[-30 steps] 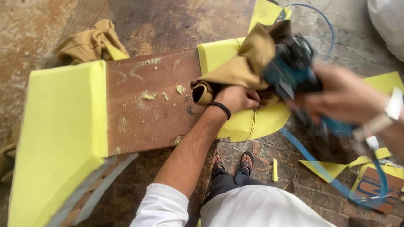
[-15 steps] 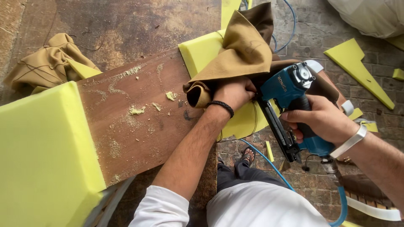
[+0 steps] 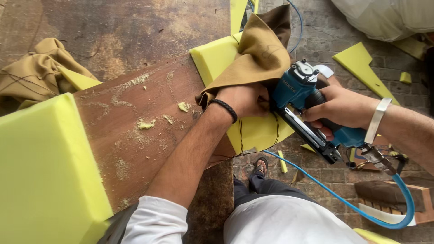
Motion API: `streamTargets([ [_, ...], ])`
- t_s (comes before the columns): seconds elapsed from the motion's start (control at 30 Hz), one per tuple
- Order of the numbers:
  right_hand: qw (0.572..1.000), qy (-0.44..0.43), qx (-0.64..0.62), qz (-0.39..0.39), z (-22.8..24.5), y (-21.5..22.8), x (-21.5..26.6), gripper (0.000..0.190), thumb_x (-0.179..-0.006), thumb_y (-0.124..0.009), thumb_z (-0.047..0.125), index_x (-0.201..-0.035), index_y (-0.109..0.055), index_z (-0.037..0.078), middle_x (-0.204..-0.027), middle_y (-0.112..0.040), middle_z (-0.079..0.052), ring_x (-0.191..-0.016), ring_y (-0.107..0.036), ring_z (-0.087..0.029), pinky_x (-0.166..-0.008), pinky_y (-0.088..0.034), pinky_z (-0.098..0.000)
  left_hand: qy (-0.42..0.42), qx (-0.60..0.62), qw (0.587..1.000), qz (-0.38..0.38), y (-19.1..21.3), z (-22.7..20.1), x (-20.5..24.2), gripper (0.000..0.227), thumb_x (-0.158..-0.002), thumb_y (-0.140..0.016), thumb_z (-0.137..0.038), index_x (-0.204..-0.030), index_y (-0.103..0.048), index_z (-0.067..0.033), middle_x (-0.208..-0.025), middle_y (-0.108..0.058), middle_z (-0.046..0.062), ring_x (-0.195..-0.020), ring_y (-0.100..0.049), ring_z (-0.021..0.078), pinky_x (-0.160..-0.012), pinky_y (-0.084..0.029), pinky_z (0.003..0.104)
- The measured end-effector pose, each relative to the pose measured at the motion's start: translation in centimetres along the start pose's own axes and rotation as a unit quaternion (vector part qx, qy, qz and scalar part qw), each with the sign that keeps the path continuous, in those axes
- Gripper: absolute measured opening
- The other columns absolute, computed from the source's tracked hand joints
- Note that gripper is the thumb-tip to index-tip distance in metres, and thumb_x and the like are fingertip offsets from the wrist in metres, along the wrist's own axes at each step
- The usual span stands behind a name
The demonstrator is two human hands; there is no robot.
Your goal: The person secures a brown fabric cover onto a yellow foam cushion attached to a wooden chair frame. They use a pneumatic staple gun to fasten the fabric to the underside of the frame, then trim the excess material with a knife.
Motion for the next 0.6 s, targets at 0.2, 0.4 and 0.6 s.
streamTargets([
  [0.2, 0.995, -0.040, -0.092, 0.016, -0.2, -0.5, 0.4, 0.027, -0.086, -0.071, 0.016, -0.072, -0.057, -0.003, -0.060, -0.052, -0.011, -0.046, -0.053, -0.024, -0.046, -0.048, -0.0414, 0.018, -0.029, 0.994, -0.109, 1.1, -0.4, -0.9, 0.020, -0.077, -0.074, -0.037, -0.093, -0.081, -0.0271, -0.099, -0.076, 0.001, -0.094, -0.070, 0.0240, -0.087, -0.054, 0.040],
  [0.4, 0.997, -0.070, -0.033, -0.023, -1.6, -0.9, -0.1, 0.027, -0.088, -0.070, 0.015, -0.074, -0.061, -0.005, -0.063, -0.059, -0.013, -0.049, -0.059, -0.025, -0.051, -0.053, -0.0419, 0.033, -0.004, 0.999, -0.020, -1.1, 0.6, -2.0, 0.021, -0.080, -0.074, -0.036, -0.098, -0.081, -0.0273, -0.105, -0.077, 0.000, -0.100, -0.070, 0.0224, -0.092, -0.055, 0.038],
  [0.6, 0.990, -0.038, 0.132, 0.010, 0.1, -1.9, -0.5, 0.013, -0.090, -0.069, 0.009, -0.086, -0.066, -0.003, -0.060, -0.067, -0.016, -0.051, -0.067, -0.027, -0.053, -0.057, -0.0405, 0.022, -0.128, 0.990, -0.048, -0.1, 0.4, -2.5, 0.030, -0.072, -0.077, -0.038, -0.099, -0.079, -0.0263, -0.110, -0.073, 0.002, -0.108, -0.064, 0.0278, -0.094, -0.050, 0.042],
])
Point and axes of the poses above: each hand's wrist, its own x-axis away from the middle knuckle, its own y-axis out of the back of the hand, z = x × y, the point moved 9 cm from there along -x, towards the middle knuckle
